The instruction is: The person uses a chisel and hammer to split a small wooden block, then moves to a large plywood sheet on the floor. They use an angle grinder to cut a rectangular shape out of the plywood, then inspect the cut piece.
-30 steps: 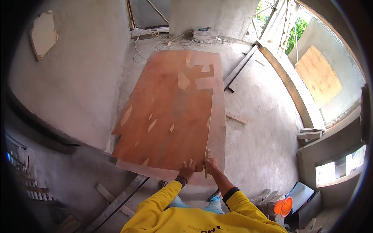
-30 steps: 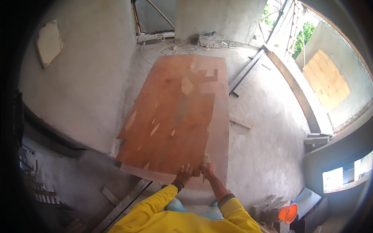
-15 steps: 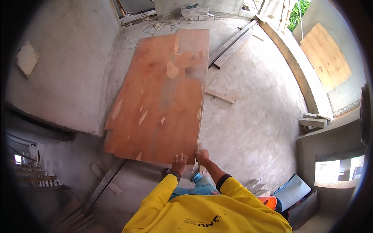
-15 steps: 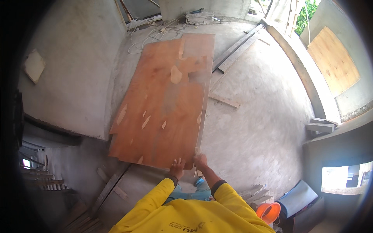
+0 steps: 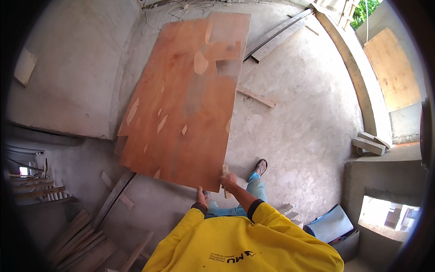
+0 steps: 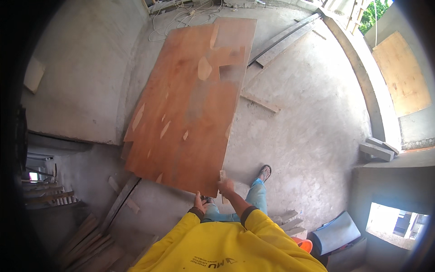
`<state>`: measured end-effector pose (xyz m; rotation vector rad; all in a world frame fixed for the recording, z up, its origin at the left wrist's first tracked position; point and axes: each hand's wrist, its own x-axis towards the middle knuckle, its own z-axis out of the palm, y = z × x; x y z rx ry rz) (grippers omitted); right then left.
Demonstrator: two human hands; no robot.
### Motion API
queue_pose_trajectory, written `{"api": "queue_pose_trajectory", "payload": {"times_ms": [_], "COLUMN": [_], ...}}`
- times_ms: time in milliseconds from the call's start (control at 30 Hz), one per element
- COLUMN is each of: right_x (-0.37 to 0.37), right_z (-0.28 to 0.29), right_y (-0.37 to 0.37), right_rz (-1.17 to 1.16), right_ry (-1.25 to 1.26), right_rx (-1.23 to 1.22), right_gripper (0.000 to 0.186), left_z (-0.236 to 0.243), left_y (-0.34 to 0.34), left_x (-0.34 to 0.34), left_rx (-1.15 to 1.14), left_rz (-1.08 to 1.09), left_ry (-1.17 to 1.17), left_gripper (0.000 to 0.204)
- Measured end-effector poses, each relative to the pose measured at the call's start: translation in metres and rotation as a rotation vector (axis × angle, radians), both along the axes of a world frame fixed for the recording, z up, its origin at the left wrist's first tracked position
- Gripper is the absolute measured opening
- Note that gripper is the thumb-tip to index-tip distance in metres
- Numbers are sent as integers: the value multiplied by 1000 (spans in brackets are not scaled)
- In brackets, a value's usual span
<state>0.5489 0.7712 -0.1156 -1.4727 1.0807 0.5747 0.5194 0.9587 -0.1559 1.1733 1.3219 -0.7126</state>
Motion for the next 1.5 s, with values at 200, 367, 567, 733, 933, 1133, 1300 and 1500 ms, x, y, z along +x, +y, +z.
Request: {"api": "queue_pose_trajectory", "payload": {"times_ms": [200,367,567,733,933,1133,1300,1500], "right_x": [-3,-31,-60,-48,19,149,253,325], "right_z": [6,0,3,14,-13,-76,-103,-109], "right_y": [-78,-276,-560,-681,-724,-743,-751,-750], "right_rz": [42,-187,-338,-236,84,413,535,712], "right_ry": [15,-51,24,172,350,416,358,378], "right_rx": [317,259,-161,-407,-415,-350,-369,-400], "right_gripper": [22,40,49,42,40,36,36,41], "left_z": [-76,-53,-60,-126,-199,-225,-246,-291], "left_y": [-67,-100,-133,-170,-172,-180,-202,-246], "left_x": [2,8,4,-29,-86,-73,-79,-120], "left_rx": [5,249,402,289,280,243,250,273], "left_rz": [453,387,179,513,568,696,688,610], "left_ry": [-168,-90,266,164,159,177,152,101], "left_gripper": [59,74,74,58,48,51,51,53]}}
